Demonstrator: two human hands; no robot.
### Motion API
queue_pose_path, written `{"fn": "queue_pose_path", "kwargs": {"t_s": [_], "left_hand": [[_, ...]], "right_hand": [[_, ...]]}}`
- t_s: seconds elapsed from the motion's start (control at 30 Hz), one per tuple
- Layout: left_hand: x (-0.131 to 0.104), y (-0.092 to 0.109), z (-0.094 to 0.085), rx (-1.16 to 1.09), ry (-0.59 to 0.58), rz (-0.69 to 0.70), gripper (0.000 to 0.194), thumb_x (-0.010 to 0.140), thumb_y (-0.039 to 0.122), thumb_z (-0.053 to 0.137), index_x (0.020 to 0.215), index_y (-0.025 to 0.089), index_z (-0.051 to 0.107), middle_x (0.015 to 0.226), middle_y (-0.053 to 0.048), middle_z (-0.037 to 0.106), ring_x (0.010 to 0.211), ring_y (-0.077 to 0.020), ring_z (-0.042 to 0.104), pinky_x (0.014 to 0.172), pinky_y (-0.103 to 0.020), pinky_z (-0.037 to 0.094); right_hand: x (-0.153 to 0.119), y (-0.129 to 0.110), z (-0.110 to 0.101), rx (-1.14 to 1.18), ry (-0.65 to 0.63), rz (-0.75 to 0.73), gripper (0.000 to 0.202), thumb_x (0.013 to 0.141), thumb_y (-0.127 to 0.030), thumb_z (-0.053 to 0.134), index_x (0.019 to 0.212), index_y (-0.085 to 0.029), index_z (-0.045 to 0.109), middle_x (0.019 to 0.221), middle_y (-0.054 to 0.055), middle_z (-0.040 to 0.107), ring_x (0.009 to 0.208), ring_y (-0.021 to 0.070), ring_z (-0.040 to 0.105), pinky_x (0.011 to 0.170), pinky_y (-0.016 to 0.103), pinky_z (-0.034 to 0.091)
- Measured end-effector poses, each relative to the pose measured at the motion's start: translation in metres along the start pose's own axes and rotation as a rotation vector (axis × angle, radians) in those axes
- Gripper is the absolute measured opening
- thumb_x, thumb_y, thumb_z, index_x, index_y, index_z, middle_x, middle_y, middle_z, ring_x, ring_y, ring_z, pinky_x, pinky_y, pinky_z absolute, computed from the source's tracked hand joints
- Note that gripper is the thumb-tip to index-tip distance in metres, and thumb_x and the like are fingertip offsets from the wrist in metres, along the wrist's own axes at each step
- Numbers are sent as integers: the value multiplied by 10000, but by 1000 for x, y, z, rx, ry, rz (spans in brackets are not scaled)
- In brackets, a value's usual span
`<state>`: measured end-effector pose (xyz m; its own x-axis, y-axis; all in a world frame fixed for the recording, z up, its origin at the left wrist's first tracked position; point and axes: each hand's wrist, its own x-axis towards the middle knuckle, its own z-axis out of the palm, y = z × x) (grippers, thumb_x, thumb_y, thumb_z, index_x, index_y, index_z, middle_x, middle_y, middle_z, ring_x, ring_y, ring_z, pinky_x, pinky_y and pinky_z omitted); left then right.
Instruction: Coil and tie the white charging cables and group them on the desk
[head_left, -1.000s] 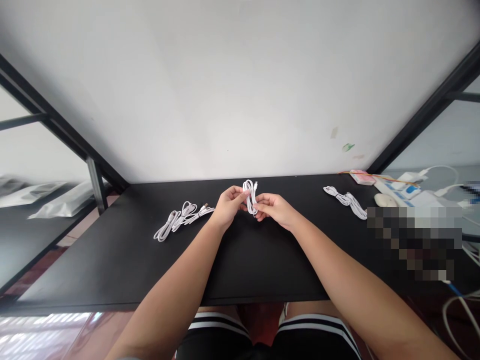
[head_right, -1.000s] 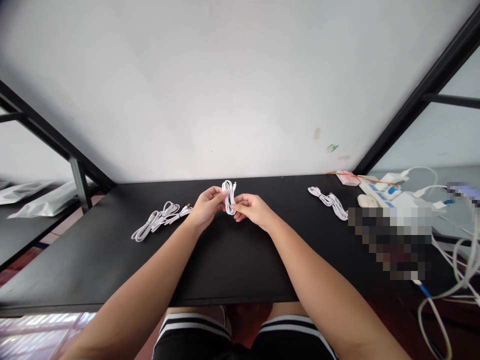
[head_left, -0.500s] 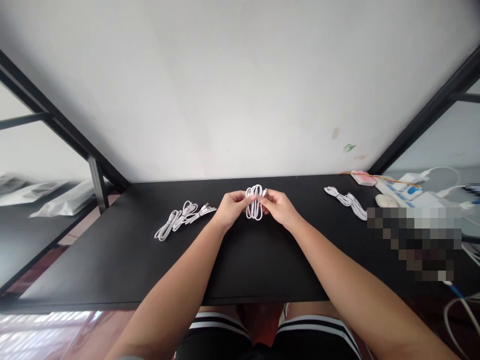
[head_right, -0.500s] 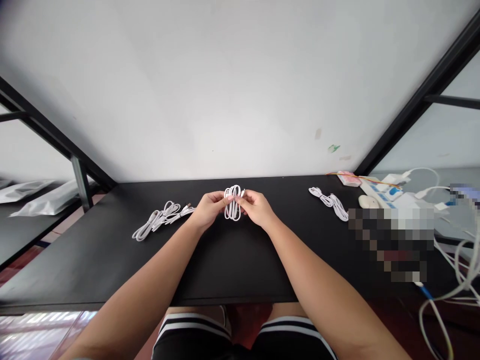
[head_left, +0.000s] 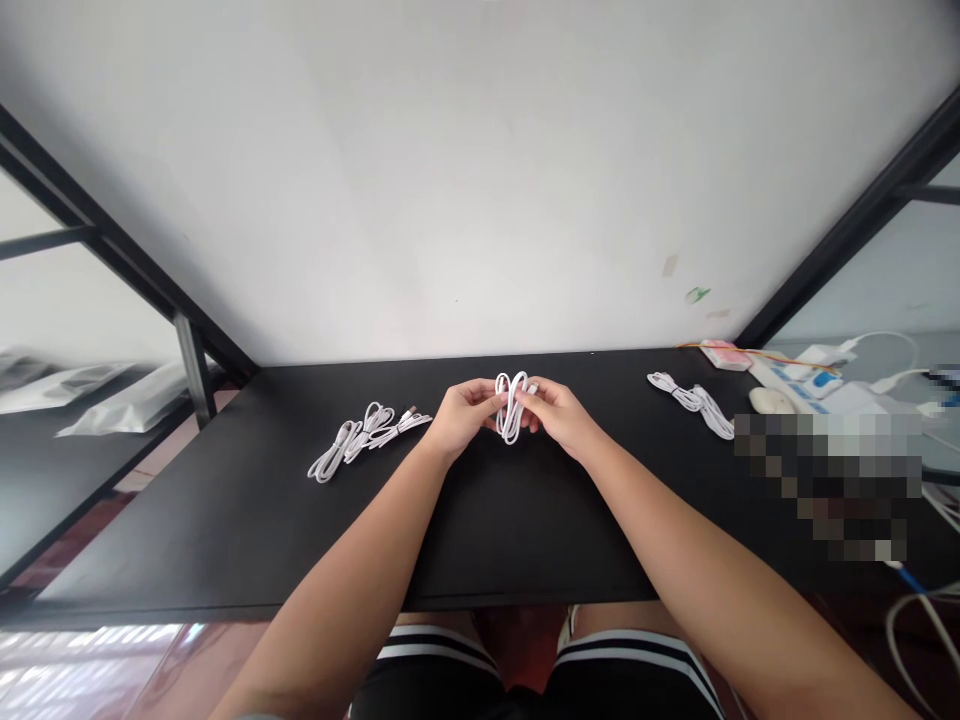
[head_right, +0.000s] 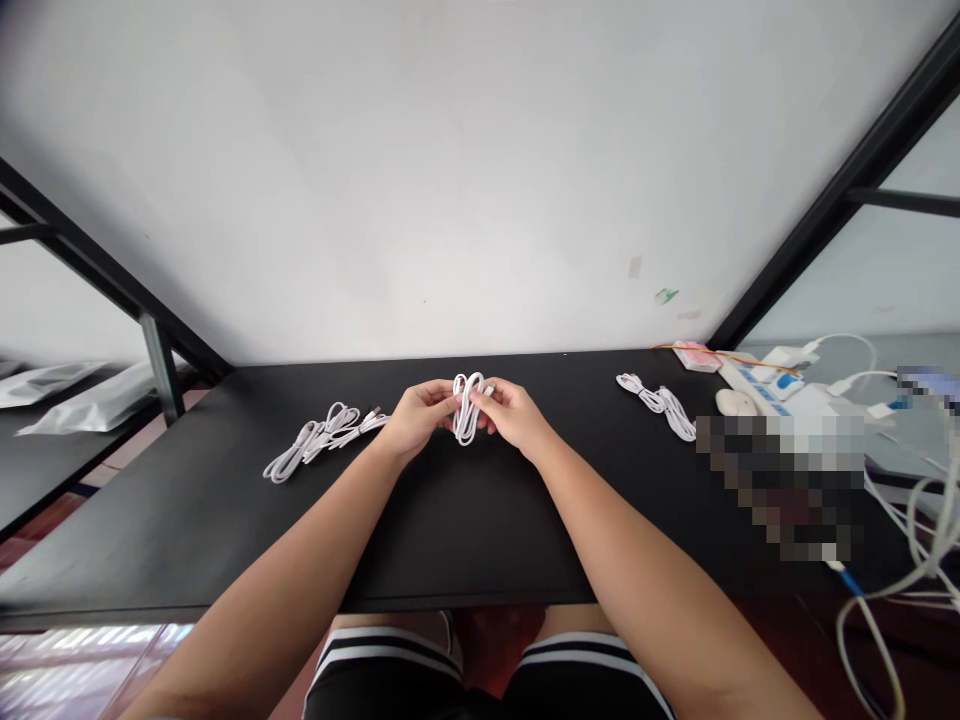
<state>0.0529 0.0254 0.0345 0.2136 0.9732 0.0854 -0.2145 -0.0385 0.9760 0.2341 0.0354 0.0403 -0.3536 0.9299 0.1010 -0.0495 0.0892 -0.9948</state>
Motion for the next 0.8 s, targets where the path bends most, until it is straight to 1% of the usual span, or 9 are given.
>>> {"fn": "queue_pose_path", "kwargs": {"t_s": [0.13, 0.23, 0.37, 0.43, 0.5, 0.57, 0.63, 0.7, 0.8], "left_hand": [[0, -1, 0, 20, 1, 3, 442, 739, 434, 813, 1020, 107, 716, 839, -81, 725, 634, -131, 659, 509, -229, 529], [0, -1, 2, 36, -24, -36, 443, 768, 470, 780, 1035, 122, 710, 756, -44, 683, 557, -107, 608, 447, -215, 490], [0, 3, 4, 20, -36, -72, 437, 793, 481, 751, 1059, 136, 711, 745, -36, 654, 557, -108, 595, 434, -210, 466], [1, 4, 4, 3, -4, -67, 427, 800, 469, 745, 1074, 143, 718, 772, -41, 658, 563, -99, 581, 440, -202, 448], [2, 5, 4, -13, 46, -68, 418, 809, 466, 731, 1073, 143, 731, 731, -32, 640, 549, -96, 553, 446, -206, 433], [3, 6, 3, -31, 97, -71, 396, 824, 464, 704, 1033, 132, 750, 646, -14, 585, 525, -96, 513, 451, -217, 423], [4, 7, 4, -59, 139, -74, 368, 833, 453, 683, 978, 125, 763, 573, 15, 490, 492, -88, 451, 448, -224, 408], [5, 9, 4, -104, 171, -73, 367, 835, 462, 672, 939, 122, 765, 540, 42, 385, 455, -76, 365, 433, -231, 384], [5, 13, 3, -199, 183, -79, 453, 855, 534, 610, 899, 108, 756, 537, 61, 278, 422, -71, 259, 386, -237, 317]], "right_hand": [[-1, 0, 0, -56, -18, 8, 306, 802, -469, 727, 865, -185, 630, 699, -2, 642, 552, 104, 531, 503, 238, 425], [0, 2, 0, -84, -8, 7, 257, 829, -432, 692, 855, -184, 629, 681, -10, 622, 540, 101, 509, 508, 242, 428], [2, 5, 1, -40, 46, 18, 199, 859, -390, 645, 847, -194, 613, 733, 8, 665, 602, 135, 593, 546, 261, 486], [2, 5, 2, 30, 70, 51, 210, 882, -408, 623, 863, -200, 599, 785, 26, 698, 629, 161, 642, 566, 291, 532], [2, 3, 4, 88, 74, 104, 240, 905, -440, 605, 903, -201, 594, 812, 46, 719, 629, 180, 672, 569, 322, 564], [1, 2, 4, 109, 72, 149, 274, 920, -471, 597, 957, -200, 592, 810, 60, 729, 615, 188, 685, 561, 334, 576], [1, 2, 2, 85, 73, 167, 313, 923, -507, 592, 982, -200, 588, 797, 68, 733, 573, 182, 676, 515, 314, 558], [2, 5, -1, 21, 84, 156, 363, 921, -558, 575, 987, -202, 589, 789, 73, 735, 514, 165, 646, 444, 279, 507], [3, 9, -6, -115, 115, 112, 447, 912, -640, 527, 990, -207, 610, 798, 75, 736, 432, 130, 571, 367, 250, 419]]}}
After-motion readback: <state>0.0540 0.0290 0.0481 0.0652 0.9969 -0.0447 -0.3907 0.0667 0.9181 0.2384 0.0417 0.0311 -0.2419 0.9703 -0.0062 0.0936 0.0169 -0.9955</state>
